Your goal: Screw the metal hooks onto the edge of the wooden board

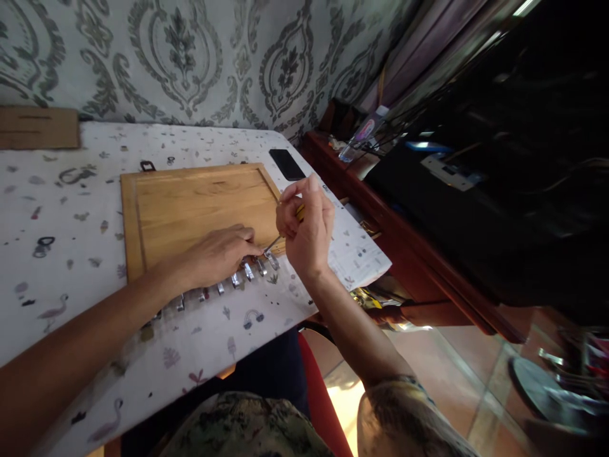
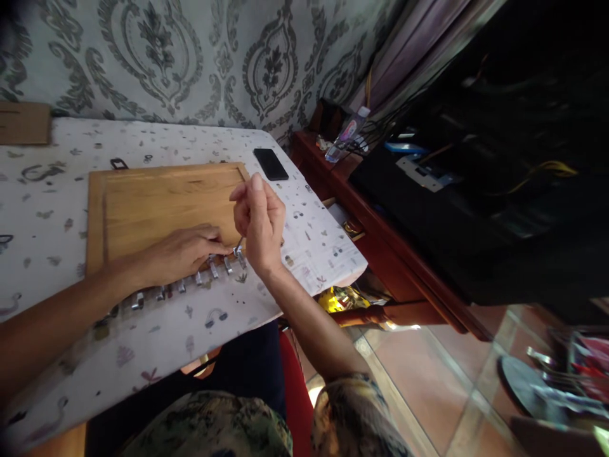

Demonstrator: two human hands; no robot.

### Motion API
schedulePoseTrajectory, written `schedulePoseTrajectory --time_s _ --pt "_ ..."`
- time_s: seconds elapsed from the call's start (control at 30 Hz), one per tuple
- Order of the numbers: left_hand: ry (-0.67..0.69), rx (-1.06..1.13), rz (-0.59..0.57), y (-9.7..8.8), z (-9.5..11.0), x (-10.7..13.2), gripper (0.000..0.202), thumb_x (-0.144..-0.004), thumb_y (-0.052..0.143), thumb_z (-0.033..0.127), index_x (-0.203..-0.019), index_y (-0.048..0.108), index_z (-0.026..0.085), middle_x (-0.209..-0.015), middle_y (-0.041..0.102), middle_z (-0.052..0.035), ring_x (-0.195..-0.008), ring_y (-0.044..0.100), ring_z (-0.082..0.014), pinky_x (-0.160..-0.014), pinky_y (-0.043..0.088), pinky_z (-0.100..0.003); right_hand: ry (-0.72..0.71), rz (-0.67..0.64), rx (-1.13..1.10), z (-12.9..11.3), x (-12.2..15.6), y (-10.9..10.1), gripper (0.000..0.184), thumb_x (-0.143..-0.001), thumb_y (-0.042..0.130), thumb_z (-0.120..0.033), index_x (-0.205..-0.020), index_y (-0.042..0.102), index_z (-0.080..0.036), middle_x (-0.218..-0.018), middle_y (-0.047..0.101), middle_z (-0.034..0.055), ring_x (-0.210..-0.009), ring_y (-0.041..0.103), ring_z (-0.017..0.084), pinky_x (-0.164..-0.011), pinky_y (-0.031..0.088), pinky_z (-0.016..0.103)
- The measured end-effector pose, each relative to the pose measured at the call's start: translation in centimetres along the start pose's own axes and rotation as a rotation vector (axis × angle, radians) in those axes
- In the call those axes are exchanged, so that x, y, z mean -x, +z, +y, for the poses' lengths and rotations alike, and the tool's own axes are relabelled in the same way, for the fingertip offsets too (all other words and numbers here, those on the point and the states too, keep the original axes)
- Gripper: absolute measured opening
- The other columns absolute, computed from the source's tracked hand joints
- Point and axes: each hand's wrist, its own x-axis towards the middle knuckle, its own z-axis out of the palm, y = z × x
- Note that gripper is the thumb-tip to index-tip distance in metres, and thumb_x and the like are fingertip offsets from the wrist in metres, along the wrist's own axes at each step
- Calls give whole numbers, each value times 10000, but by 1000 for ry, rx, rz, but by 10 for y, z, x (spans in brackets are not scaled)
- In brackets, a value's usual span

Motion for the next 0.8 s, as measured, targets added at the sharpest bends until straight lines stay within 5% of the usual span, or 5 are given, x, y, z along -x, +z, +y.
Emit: schedulePoseTrajectory --time_s 0.13,0.27,0.5,0.67,0.8 --pt "11 18 5 2 -2 0 372 -918 489 26 -1041 783 218 -985 621 -51 -953 597 -203 -768 415 -309 6 -180 10 -1 -7 -17 350 -1005 581 -535 -822 666 -250 -504 410 -70 -438 314 118 -448 277 274" --pt "16 20 32 5 -4 0 381 -933 478 36 -1050 786 228 -998 637 -55 -991 609 -218 -788 428 -318 -30 -328 183 -4 -7 -37 271 -988 638 -499 -1019 684 -234 -762 625 -22 -680 565 138 -681 475 299" --pt "18 45 41 6 -4 0 332 -953 490 67 -990 783 218 -1021 654 -56 -974 619 -209 -776 434 -314 5 -528 660 -11 0 -59 322 -1019 598 -457 -1193 643 -190 -967 671 32 -812 599 145 -719 483 300" --pt "15 24 14 3 -2 0 347 -956 476 56 -986 786 209 -970 620 -44 -916 597 -191 -753 408 -315 -17 -377 590 -18 3 -64 418 -932 691 -616 -931 661 -198 -844 657 7 -741 591 134 -710 512 294" --pt "21 18 32 3 -2 1 344 -976 474 80 -991 791 214 -975 618 -45 -924 592 -192 -760 408 -315 -10 -250 492 -20 7 -64 449 -864 757 -641 -904 658 -205 -835 634 -7 -668 568 110 -639 517 275"
